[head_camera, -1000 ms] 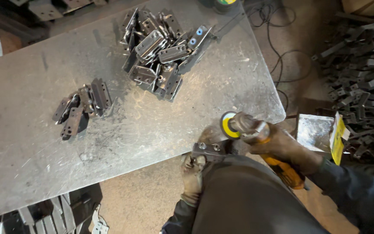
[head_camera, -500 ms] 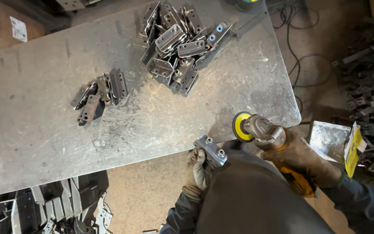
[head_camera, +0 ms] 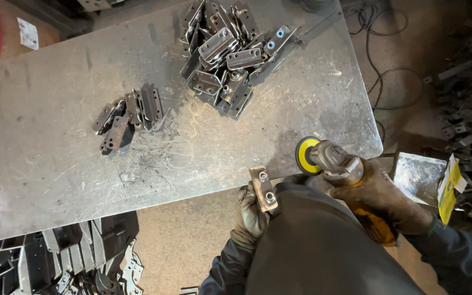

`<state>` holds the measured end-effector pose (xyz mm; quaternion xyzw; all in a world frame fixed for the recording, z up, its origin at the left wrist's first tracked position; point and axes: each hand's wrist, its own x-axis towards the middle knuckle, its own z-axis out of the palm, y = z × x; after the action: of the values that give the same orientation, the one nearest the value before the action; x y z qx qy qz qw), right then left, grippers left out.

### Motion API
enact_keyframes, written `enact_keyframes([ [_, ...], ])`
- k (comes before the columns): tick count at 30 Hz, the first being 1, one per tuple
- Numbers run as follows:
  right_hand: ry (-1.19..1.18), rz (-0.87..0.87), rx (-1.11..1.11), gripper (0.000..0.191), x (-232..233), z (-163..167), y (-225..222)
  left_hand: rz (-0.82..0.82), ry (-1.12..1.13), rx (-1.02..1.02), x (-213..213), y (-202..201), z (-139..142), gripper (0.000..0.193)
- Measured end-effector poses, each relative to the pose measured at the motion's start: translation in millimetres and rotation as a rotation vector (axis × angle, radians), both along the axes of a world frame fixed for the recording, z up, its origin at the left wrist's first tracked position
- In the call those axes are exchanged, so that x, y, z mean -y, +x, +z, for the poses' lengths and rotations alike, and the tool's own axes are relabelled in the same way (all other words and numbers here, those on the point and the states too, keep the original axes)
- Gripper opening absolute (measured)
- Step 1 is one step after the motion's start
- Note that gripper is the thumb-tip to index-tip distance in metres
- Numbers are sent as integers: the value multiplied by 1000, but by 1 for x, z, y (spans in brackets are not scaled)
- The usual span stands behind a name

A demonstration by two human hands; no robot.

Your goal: The person picks up metal brackets from a pile on a metal workbench and grinds their edges with an angle grinder, producing sparks, then places the finished pieces back on the table and repeats the process with additional brackets.

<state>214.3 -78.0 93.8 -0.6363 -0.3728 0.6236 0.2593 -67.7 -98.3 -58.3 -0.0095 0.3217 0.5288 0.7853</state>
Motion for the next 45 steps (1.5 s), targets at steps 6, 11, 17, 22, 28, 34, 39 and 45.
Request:
enact_keyframes([
  [6,77,-13,32,74,3,-27,2,-128,22,-132,-5,4,10,23],
  [11,61,44,48,71,4,-36,9,-208,-78,62,-7,-1,-8,20],
  [17,0,-6,75,76,-5,-26,0,-299,-56,166,-12,-7,-13,34],
  [22,21,-21,14,71,-7,-5,-5,-210,-36,67,-23,1,-5,31],
  [28,-4,16,29,70,-10,-2,-7,-173,100,-355,-25,4,-13,24],
  [34,-28,2,-125,79,-13,14,-7,-108,647,-1042,-23,5,-22,19],
  [39,-221,-44,-270,92,-19,33,-10,-110,379,-426,-25,13,-19,30],
  [45,-172,150,-382,85,-22,2,0,-108,417,-552,-22,28,-10,23],
])
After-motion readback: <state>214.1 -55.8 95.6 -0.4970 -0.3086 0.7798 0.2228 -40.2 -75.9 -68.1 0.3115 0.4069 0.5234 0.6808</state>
